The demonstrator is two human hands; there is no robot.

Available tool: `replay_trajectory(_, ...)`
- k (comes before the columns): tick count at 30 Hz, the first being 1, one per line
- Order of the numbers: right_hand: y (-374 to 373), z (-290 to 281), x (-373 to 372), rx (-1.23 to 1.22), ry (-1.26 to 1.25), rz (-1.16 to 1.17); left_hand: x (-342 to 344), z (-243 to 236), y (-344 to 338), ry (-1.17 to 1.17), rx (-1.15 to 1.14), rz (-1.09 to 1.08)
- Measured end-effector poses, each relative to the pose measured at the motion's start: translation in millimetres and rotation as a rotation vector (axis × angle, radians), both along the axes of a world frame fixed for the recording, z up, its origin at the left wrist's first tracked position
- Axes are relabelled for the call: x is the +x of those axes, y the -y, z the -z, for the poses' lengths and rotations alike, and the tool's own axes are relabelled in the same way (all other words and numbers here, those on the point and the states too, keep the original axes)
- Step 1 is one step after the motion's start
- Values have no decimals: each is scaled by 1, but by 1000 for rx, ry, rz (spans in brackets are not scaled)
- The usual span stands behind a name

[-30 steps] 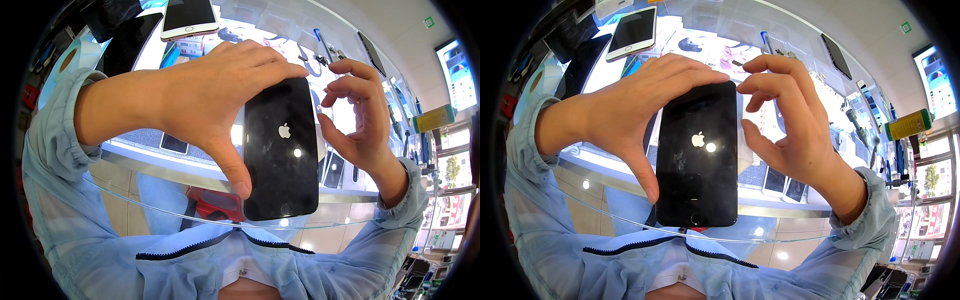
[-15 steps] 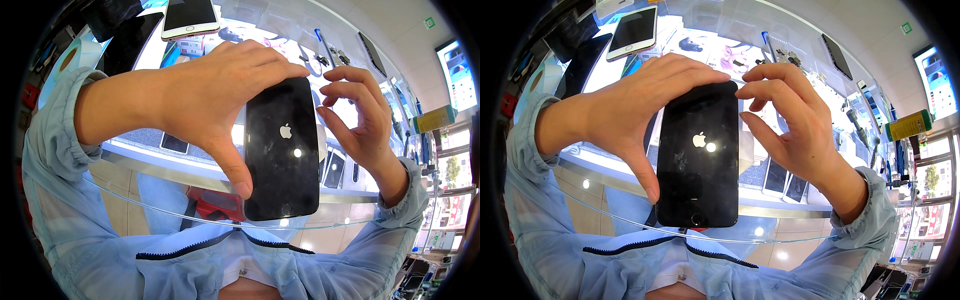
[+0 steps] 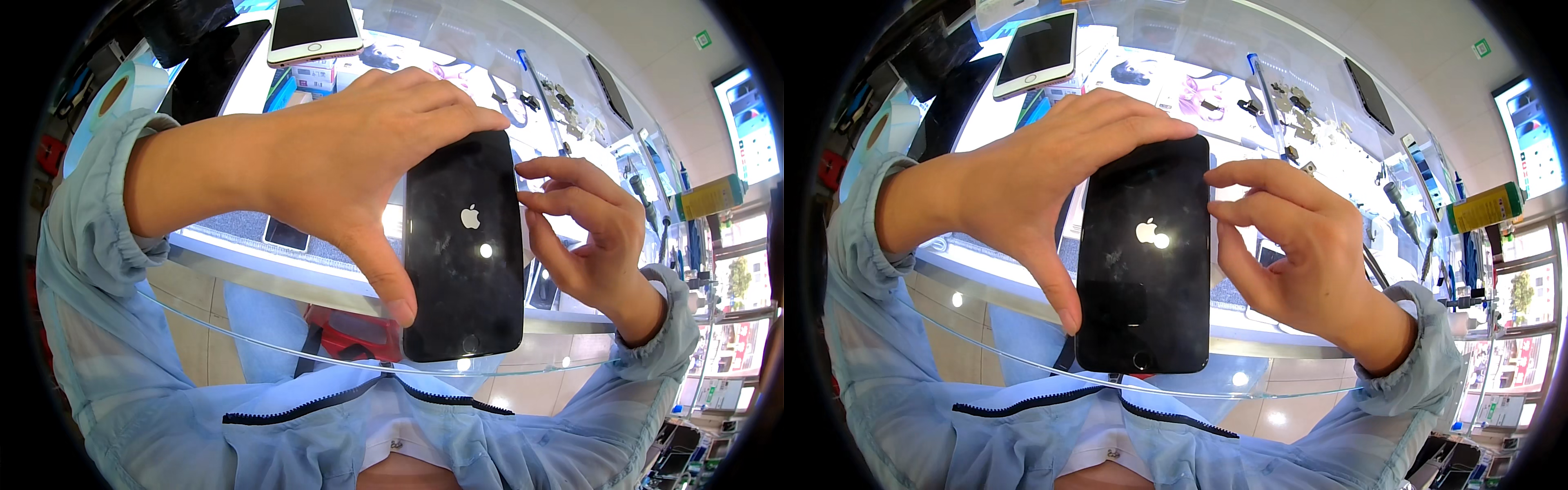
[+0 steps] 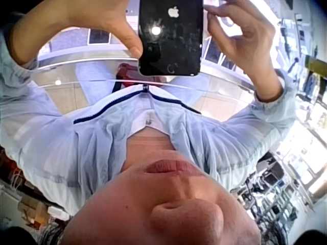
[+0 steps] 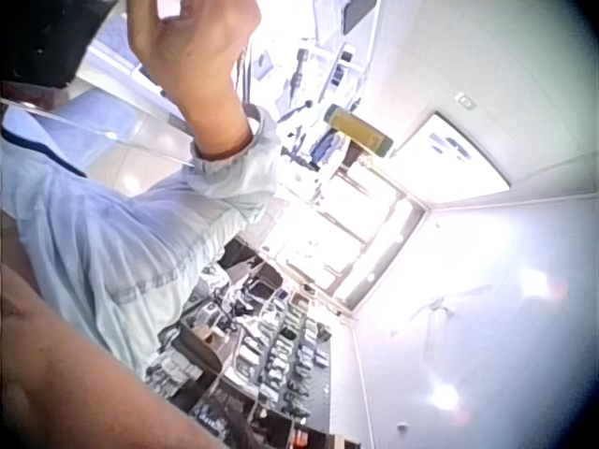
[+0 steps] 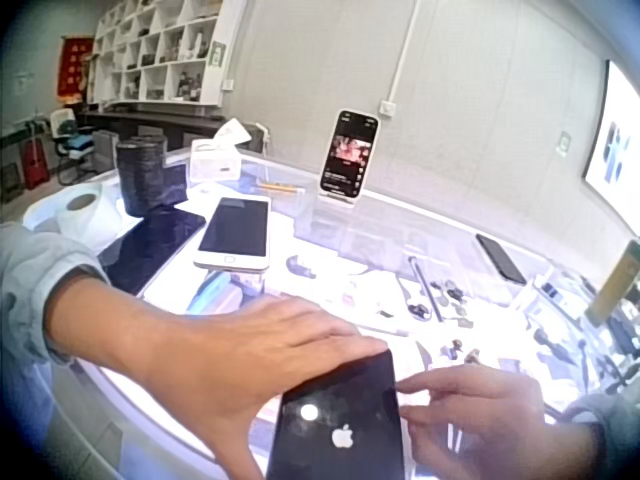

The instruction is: The person reassembles a disassembled smartphone by connecting internal ribbon cables, securing the display assembly, and fastening screws. They then power on the device and test the camera functionality.

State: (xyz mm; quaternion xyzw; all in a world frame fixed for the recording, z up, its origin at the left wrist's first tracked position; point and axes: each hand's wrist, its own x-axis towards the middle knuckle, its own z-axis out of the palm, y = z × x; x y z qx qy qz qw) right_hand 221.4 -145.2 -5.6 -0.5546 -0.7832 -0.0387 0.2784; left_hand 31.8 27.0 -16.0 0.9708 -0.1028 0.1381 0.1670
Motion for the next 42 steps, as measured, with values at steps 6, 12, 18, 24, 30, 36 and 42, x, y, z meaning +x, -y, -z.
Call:
replay_trajectory(6,-2,3,2,54,-22,40,-1,1,0,11,-2,-1)
replay_trajectory(12,-2,4,1,46,31,9,0,3,-1,22,3,2)
replay_trajectory(18,-1,3,2,42,34,17,0,2,-1,12,6,6)
replay_trajectory(24,-4,6,3,85,39,20,-1,0,-1,-6,14,6)
replay_trajectory(30,-4,6,3,81,41,-5,-2,-1,-1,-26,15,8)
replay_trajectory(36,-4,5,3,57,37,-19,-1,1,-1,-17,7,9)
replay_trajectory(42,-12,1,7,155,7,-6,-2,-1,-1,-22,13,7)
